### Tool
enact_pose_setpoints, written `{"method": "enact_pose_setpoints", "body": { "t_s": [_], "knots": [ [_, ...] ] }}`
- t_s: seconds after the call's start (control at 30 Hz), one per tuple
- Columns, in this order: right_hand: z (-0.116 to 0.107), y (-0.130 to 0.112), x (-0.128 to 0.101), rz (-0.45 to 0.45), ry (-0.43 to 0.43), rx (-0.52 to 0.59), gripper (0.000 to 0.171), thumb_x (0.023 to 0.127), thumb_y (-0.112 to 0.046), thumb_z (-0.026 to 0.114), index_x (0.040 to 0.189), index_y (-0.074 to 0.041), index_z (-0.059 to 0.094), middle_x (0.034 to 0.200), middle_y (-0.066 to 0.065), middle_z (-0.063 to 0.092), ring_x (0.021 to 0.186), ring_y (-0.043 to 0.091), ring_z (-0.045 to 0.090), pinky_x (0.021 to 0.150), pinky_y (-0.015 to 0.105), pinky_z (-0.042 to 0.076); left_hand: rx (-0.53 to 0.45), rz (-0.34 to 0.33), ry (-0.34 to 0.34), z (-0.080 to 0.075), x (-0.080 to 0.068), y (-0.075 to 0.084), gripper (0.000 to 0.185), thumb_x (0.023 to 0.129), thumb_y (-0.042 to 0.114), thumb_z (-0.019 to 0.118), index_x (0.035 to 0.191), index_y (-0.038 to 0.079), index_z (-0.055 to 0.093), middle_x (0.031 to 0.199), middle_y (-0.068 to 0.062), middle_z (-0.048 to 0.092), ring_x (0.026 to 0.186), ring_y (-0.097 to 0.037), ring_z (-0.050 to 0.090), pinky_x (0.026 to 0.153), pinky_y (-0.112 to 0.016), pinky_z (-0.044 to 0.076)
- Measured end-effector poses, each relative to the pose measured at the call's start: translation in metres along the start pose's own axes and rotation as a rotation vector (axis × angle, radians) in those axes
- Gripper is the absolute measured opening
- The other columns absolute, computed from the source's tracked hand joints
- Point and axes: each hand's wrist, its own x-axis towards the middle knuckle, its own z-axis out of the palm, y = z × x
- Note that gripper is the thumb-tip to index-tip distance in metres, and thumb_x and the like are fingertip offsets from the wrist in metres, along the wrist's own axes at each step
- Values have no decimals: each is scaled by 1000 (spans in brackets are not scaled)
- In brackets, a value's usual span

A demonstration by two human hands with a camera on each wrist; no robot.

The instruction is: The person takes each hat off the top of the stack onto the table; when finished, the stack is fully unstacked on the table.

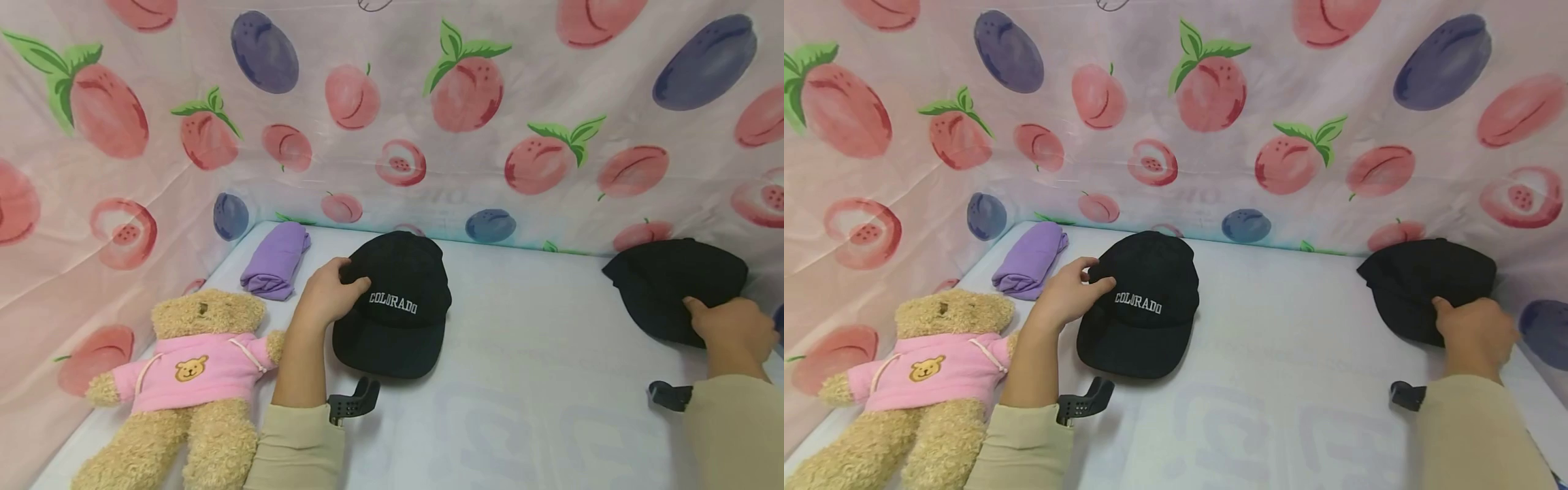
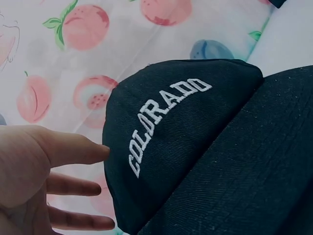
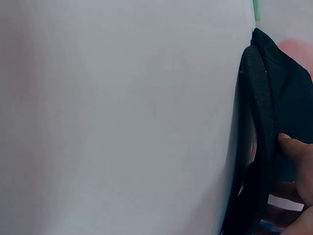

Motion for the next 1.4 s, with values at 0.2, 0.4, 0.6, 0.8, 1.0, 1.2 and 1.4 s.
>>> {"method": "enact_pose_setpoints", "body": {
  "t_s": [0.2,0.4,0.6,0.8,1.0,1.2,1.4],
  "knots": [
    [3,7,6,14,30,68,71,107,-36,41,140,25,30,151,45,33,139,59,35,115,60,37,29,-10,-16,5,1,-2,67,98,34,63,153,0,44,157,-27,45,147,-42,41,121,-56,34],
    [4,13,7,24,35,151,70,105,-35,40,144,21,28,155,43,29,144,57,30,117,59,33,40,-1,-22,7,2,-1,65,98,34,63,151,0,47,155,-27,47,146,-42,43,121,-56,35],
    [5,17,5,23,16,162,72,105,-37,35,149,19,23,156,44,25,144,58,28,117,61,34,42,-5,-21,9,3,1,65,98,35,63,150,0,48,155,-27,47,146,-41,43,121,-56,35],
    [7,14,-1,34,9,212,74,104,-36,35,155,15,15,160,42,17,148,58,21,120,64,29,45,-7,-10,9,1,3,64,98,35,61,150,-1,48,155,-27,48,146,-42,43,121,-56,35],
    [5,8,-8,68,-12,303,78,100,-31,38,157,13,7,161,43,7,150,60,9,123,70,13,50,-2,-14,10,0,2,64,99,35,61,150,-2,48,154,-27,48,146,-42,43,120,-56,35],
    [0,-10,-16,33,10,407,80,99,-30,41,161,5,5,162,43,3,151,61,5,123,72,8,48,5,-6,11,0,0,63,98,34,61,150,-1,49,154,-27,49,146,-43,43,121,-56,35],
    [-5,-27,-26,-35,47,460,80,100,-31,44,163,3,7,162,43,6,149,61,10,121,72,14,37,-1,-5,10,0,0,64,99,34,61,151,0,49,156,-27,47,147,-43,41,121,-56,34]
  ]
}}
